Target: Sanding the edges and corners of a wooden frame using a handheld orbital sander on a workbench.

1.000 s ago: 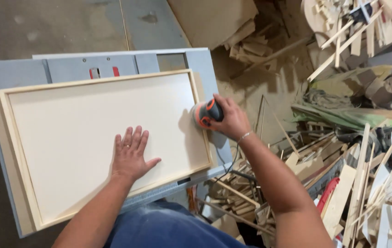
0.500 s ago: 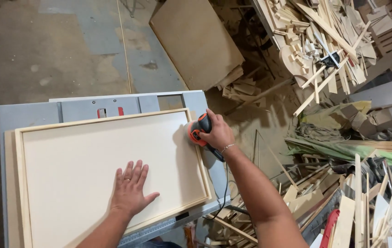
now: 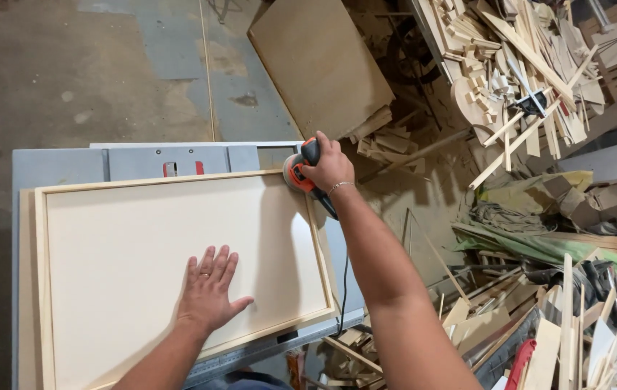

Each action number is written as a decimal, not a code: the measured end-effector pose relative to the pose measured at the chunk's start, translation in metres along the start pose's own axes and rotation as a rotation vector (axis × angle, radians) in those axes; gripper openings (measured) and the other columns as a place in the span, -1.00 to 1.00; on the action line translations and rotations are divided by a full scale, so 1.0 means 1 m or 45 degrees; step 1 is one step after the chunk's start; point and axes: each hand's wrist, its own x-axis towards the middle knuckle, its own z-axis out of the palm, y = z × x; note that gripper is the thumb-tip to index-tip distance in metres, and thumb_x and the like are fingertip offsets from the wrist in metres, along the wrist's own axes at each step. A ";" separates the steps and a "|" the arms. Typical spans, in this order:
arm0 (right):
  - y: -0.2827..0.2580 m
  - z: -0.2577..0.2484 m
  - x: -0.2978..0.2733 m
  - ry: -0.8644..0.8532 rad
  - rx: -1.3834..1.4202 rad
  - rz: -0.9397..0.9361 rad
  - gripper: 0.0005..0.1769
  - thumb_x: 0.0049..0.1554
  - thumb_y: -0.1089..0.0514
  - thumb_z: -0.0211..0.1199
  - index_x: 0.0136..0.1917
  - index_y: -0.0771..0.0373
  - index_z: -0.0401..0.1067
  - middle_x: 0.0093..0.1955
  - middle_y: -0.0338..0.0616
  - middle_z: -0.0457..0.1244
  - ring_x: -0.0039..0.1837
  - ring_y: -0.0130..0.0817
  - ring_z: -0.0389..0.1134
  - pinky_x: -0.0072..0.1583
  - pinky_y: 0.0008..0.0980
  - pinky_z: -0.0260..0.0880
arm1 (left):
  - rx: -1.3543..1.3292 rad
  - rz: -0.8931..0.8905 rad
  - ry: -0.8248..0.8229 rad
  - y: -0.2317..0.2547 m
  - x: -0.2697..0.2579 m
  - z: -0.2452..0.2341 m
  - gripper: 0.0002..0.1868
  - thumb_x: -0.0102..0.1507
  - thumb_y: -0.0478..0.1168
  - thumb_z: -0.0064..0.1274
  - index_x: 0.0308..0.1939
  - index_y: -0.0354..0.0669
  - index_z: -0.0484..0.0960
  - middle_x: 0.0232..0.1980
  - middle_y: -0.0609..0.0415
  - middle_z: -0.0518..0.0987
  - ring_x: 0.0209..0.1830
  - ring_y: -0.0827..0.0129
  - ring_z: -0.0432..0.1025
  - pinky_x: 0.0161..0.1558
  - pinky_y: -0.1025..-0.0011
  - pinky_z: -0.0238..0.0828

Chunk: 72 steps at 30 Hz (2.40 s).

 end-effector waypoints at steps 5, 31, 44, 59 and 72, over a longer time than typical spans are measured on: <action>-0.026 0.005 -0.007 -0.010 -0.021 -0.127 0.00 -0.10 -0.14 0.35 0.56 -0.20 0.07 0.32 -0.09 0.17 0.18 0.04 0.35 0.05 0.00 0.40 | 0.004 0.010 -0.005 0.000 0.007 -0.008 0.05 0.24 0.58 -0.71 0.64 0.07 -0.32 0.71 0.16 -0.33 0.74 0.20 -0.48 0.65 0.02 -0.70; 0.031 -0.001 -0.031 -0.087 -0.206 -0.165 0.08 -0.07 -0.25 0.41 0.62 -0.39 -0.04 0.37 -0.26 0.15 0.37 0.02 0.35 0.35 -0.02 0.40 | 0.206 -0.238 -1.295 0.013 0.044 -0.060 0.10 0.21 0.70 -0.50 0.67 0.30 -0.25 0.75 0.24 -0.31 0.73 0.17 -0.47 0.58 -0.04 -0.68; 0.083 0.010 -0.139 -0.119 -0.050 -0.093 0.11 -0.13 -0.21 0.44 0.61 -0.40 0.01 0.39 -0.28 0.17 0.36 0.01 0.34 0.33 0.01 0.42 | 0.196 -0.233 -1.278 0.013 0.043 -0.062 0.07 0.22 0.69 -0.53 0.67 0.32 -0.24 0.75 0.24 -0.31 0.73 0.18 -0.47 0.58 -0.05 -0.67; 0.122 0.029 -0.234 -0.142 -0.038 0.019 0.11 -0.14 -0.23 0.46 0.61 -0.37 0.06 0.39 -0.33 0.20 0.36 -0.10 0.34 0.29 -0.07 0.46 | 0.197 -0.210 -1.234 0.013 0.039 -0.060 0.08 0.22 0.69 -0.51 0.67 0.30 -0.19 0.75 0.23 -0.25 0.73 0.16 -0.41 0.59 -0.09 -0.61; 0.076 0.020 -0.113 -0.055 -0.014 -0.021 0.11 -0.12 -0.28 0.44 0.61 -0.46 0.00 0.40 -0.32 0.18 0.35 -0.01 0.37 0.33 0.00 0.42 | 0.233 -0.187 -1.230 0.014 0.037 -0.057 0.09 0.21 0.70 -0.53 0.67 0.28 -0.16 0.75 0.22 -0.24 0.73 0.12 -0.40 0.59 -0.12 -0.60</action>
